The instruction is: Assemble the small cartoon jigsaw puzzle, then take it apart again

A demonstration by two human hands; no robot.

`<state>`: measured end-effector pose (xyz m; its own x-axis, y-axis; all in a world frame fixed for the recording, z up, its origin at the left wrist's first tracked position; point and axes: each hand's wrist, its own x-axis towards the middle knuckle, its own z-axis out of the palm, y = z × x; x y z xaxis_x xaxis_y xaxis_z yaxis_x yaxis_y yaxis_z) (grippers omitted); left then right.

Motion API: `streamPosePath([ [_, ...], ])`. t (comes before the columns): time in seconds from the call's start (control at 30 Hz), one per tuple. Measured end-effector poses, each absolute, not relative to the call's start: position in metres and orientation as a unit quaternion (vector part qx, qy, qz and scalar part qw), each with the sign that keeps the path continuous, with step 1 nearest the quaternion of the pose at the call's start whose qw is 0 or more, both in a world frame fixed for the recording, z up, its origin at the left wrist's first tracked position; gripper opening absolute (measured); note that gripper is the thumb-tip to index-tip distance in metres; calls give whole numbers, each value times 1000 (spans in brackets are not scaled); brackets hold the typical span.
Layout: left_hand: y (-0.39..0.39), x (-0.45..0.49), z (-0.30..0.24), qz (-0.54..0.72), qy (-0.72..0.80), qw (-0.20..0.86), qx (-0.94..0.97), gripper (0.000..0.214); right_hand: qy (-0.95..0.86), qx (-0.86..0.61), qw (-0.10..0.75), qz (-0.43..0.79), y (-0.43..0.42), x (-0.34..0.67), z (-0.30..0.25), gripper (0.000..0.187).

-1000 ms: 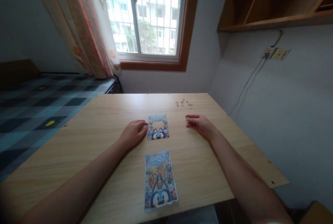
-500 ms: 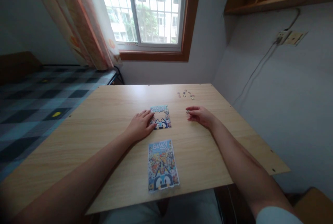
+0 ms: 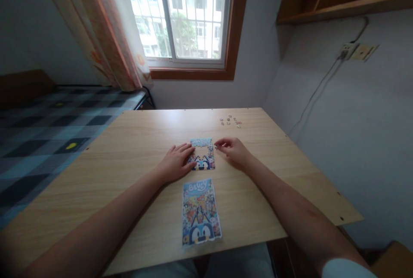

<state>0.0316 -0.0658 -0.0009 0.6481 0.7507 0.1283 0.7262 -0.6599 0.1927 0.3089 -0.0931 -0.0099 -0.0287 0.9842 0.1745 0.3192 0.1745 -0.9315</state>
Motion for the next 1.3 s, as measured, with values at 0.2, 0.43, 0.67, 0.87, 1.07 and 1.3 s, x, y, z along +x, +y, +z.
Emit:
streamPosePath([
  [0.2, -71, 31, 1, 110, 410, 62, 904, 58, -686, -464, 420, 370, -79, 280, 1, 27],
  [0.43, -77, 32, 6, 103, 415, 67, 901, 58, -752, -478, 358, 280, -71, 248, -9, 14],
  [0.67, -76, 31, 2, 103, 419, 71, 899, 59, -803, -421, 381, 182, -88, 252, -10, 10],
  [0.87, -75, 30, -1, 108, 418, 68, 899, 60, -797, -433, 375, 191, -83, 253, -13, 8],
  [1.07, -75, 29, -1, 111, 418, 68, 899, 60, -794, -435, 374, 199, -83, 254, -12, 7],
  [1.3, -76, 29, 0, 105, 417, 68, 900, 60, -819, -438, 349, 125, -78, 253, -18, 5],
])
